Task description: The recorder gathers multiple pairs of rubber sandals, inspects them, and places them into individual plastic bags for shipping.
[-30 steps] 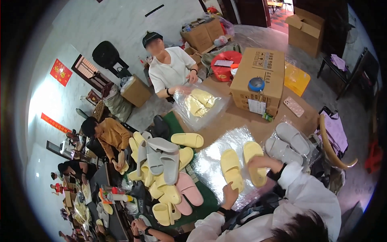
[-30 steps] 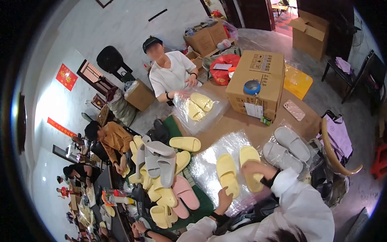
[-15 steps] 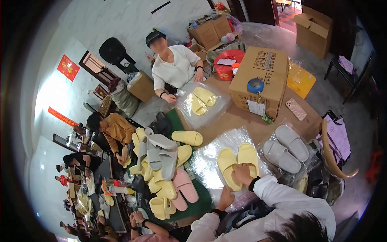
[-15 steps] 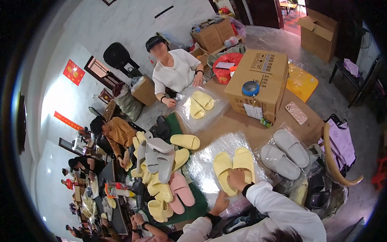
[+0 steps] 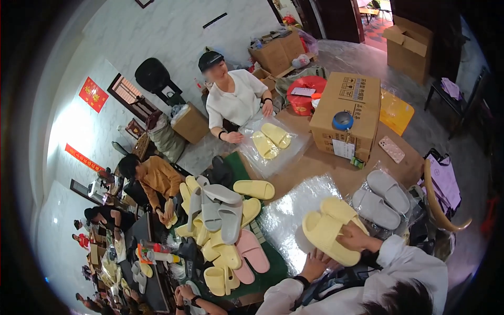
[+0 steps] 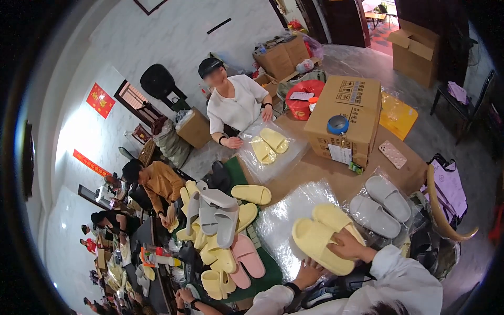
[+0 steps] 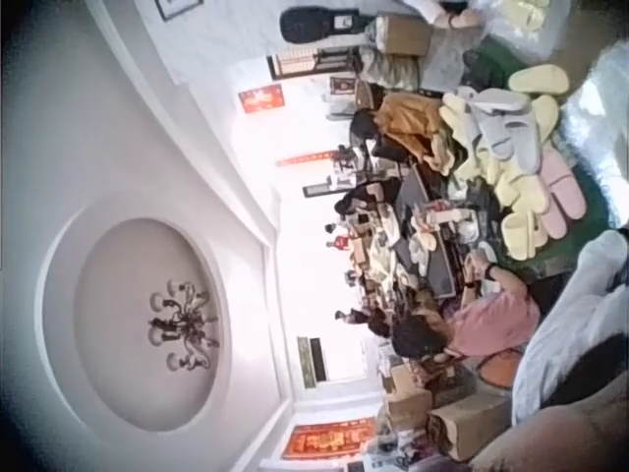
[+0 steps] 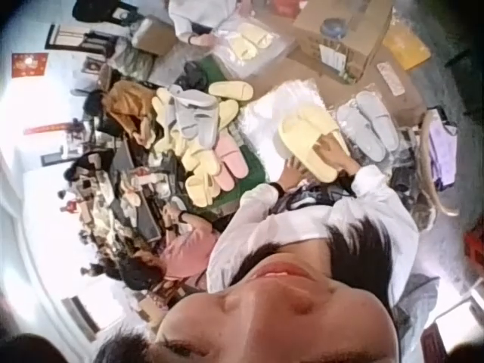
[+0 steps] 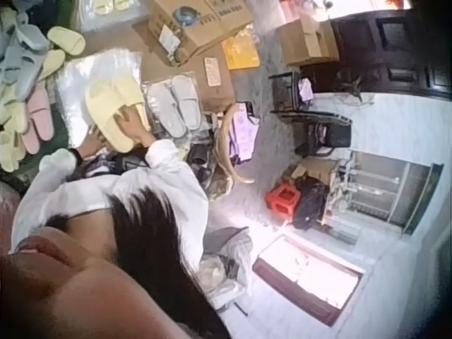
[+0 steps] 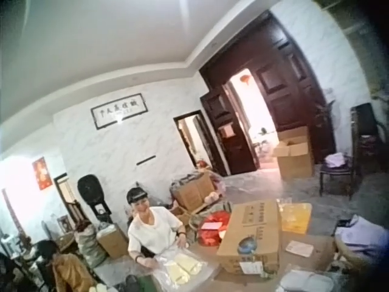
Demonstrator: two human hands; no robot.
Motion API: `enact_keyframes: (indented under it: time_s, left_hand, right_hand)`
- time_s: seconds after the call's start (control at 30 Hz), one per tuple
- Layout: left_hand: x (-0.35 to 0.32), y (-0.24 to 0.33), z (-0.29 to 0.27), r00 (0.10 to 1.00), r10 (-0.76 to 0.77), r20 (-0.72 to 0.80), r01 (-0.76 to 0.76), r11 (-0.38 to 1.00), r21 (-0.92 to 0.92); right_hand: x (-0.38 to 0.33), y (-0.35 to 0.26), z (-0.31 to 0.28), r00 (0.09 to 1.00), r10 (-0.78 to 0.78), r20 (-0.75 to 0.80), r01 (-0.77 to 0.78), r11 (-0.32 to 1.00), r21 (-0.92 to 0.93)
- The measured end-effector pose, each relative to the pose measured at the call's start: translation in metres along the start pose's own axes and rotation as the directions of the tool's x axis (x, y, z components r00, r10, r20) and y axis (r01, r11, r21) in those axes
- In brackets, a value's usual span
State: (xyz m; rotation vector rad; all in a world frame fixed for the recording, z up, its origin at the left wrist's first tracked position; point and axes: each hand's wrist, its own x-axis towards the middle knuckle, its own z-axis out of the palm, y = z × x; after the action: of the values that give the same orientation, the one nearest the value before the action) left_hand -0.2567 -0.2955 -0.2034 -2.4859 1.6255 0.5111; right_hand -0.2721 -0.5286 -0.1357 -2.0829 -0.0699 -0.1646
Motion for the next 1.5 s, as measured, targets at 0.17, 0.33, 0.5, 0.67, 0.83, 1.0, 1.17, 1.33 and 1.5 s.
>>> enact_keyframes:
  time_s: [0.17, 0.33, 0.5, 0.67, 0.83, 1.0, 1.17, 1.33, 1.5]
  left_hand:
    - [0.008, -0.001, 0.015, 0.998, -0.043, 0.054, 0.047, 0.996, -0.079]
    - [0.008, -0.019, 0.037, 0.941, -0.049, -0.334, -0.019, 0.98, -0.198]
    - [0.011, -0.04, -0.017, 0.954, -0.148, -0.26, -0.02, 0.836, -0.549]
    - [0.004, -0.063, -0.002, 0.912, -0.068, -0.404, -0.162, 0.846, -0.508]
    - [0.003, -0.078, 0.018, 0.896, -0.015, -0.443, -0.171, 0.911, -0.375]
    - [-0.001, -0.071, -0.013, 0.881, -0.095, -0.464, -0.149, 0.874, -0.462]
    - [-0.006, -0.05, -0.018, 0.932, -0.076, -0.353, -0.097, 0.889, -0.447]
    - [-0.018, -0.035, -0.038, 0.9, -0.024, -0.435, -0.154, 0.916, -0.369]
    - [-0.029, -0.026, -0.069, 0.888, 0.036, -0.459, -0.109, 0.985, -0.134]
  right_hand:
    - [-0.023, 0.032, -0.018, 0.965, 0.027, 0.259, 0.026, 0.98, -0.198]
    - [-0.031, 0.043, -0.017, 0.928, 0.001, 0.372, 0.039, 0.994, -0.1]
    - [-0.046, 0.029, -0.028, 0.757, 0.28, 0.59, -0.514, 0.813, 0.273]
    - [-0.04, 0.009, -0.016, 0.486, 0.222, 0.845, -0.531, 0.843, 0.084]
    - [-0.058, 0.003, -0.007, 0.559, 0.304, 0.772, -0.534, 0.843, 0.055]
    - [-0.076, 0.013, -0.002, 0.653, 0.392, 0.648, -0.541, 0.84, 0.036]
    - [-0.078, -0.021, 0.016, 0.928, 0.24, 0.285, -0.182, 0.959, -0.216]
    - [-0.071, -0.047, 0.05, 0.975, 0.207, 0.086, -0.152, 0.893, -0.423]
    - [-0.058, -0.053, 0.081, 0.993, 0.111, -0.026, -0.102, 0.763, -0.638]
